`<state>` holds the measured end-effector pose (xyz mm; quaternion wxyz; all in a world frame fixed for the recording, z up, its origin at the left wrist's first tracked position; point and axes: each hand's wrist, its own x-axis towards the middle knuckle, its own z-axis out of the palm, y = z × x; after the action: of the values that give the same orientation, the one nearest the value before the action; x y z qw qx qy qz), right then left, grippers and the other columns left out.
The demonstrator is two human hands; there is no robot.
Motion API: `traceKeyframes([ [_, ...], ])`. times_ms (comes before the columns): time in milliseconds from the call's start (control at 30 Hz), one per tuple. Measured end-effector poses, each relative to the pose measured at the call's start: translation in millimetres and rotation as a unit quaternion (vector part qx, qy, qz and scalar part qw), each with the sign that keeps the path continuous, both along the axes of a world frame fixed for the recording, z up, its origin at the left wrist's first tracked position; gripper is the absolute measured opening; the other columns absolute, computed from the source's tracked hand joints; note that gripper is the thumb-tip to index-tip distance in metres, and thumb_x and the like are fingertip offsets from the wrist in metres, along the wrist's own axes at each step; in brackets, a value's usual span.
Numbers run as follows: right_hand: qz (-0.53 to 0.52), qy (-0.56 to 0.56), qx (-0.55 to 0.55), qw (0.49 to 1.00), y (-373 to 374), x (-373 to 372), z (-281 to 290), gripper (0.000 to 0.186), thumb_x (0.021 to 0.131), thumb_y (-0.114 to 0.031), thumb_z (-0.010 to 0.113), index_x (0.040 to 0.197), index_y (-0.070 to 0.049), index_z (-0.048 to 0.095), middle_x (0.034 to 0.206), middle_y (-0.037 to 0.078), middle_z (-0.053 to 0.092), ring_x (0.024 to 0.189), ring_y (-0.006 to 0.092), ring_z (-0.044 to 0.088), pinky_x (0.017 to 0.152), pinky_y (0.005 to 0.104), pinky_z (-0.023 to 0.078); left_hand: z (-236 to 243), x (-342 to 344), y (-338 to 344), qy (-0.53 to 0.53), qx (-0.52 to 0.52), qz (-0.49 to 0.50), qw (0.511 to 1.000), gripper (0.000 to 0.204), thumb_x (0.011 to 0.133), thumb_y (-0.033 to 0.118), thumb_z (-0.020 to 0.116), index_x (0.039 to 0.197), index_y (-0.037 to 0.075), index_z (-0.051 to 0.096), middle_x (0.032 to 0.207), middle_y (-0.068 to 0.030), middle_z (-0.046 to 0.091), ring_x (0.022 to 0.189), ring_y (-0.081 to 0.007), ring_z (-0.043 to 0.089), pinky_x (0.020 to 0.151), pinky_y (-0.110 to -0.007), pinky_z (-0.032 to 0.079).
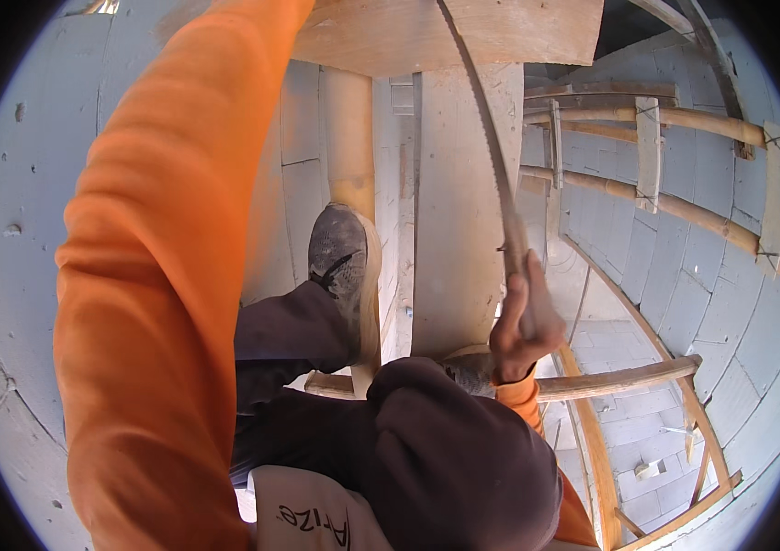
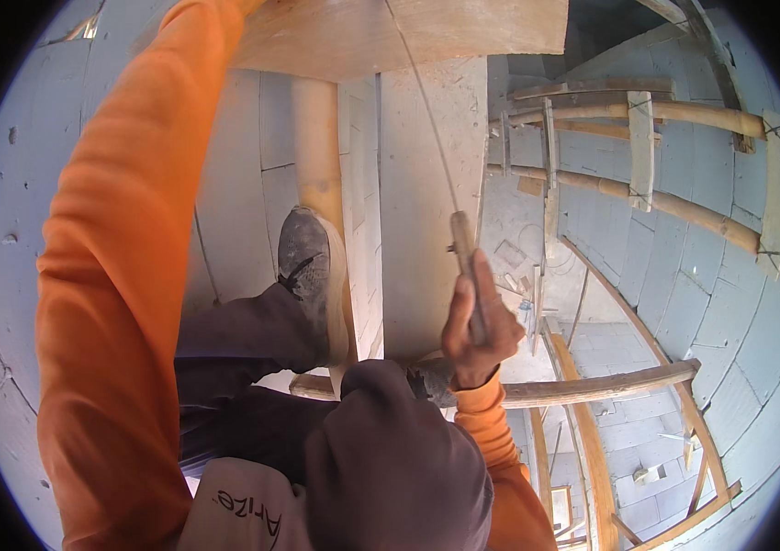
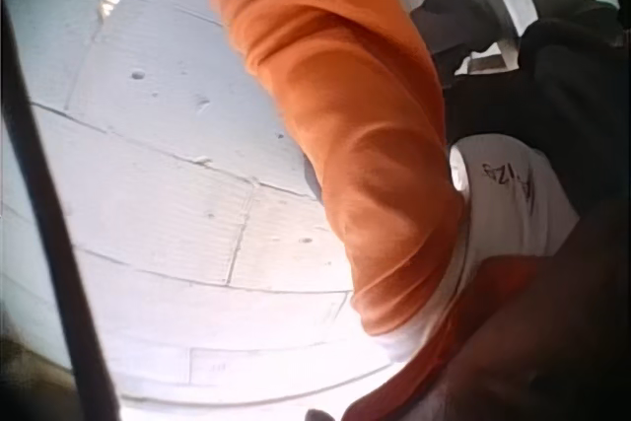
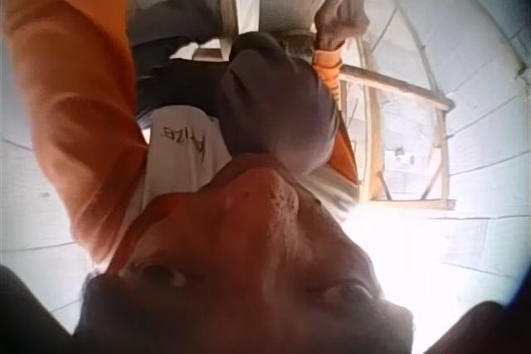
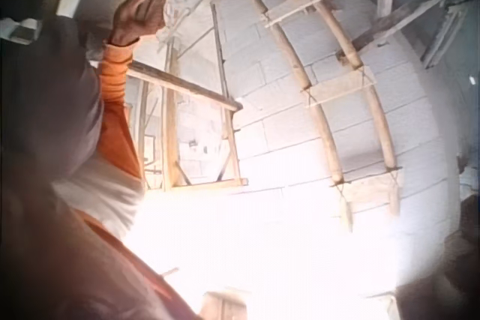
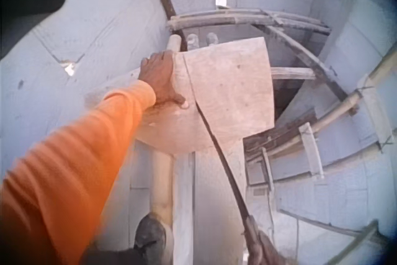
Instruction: The person uses a handsaw to cut through a piece of plywood resting on a support, then picks up the cut piece.
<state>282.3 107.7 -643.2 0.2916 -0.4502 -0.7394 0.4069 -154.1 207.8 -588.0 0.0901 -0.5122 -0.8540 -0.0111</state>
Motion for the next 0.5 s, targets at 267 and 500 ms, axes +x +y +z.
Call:
traceKeyframes([
  [267,0.015,0.048,0.143,0.988,2,-35,-12,0.033,0.093,-0.003,0.071,0.124,0.009,0.069,0.088,0.017,0.078,0.055,0.0143,0.067,0.055,0.0257,0.051,13,16,3,0.013,0.039,-0.009,0.999,0.109,0.049,0.041,0.101,0.132,-0.003,0.045,0.132,-0.0246,0.056,0.128,-0.0411,0.051,0.107,-0.054,0.037],
  [500,0.028,0.096,0.063,0.993,32,-110,-9,0.034,0.094,-0.005,0.072,0.126,0.005,0.069,0.090,0.018,0.078,0.059,0.0160,0.071,0.056,0.0266,0.053,7,8,-9,-0.018,0.035,0.006,0.999,0.105,0.050,0.038,0.101,0.129,-0.003,0.046,0.130,-0.0244,0.057,0.128,-0.0408,0.051,0.107,-0.052,0.038],
])
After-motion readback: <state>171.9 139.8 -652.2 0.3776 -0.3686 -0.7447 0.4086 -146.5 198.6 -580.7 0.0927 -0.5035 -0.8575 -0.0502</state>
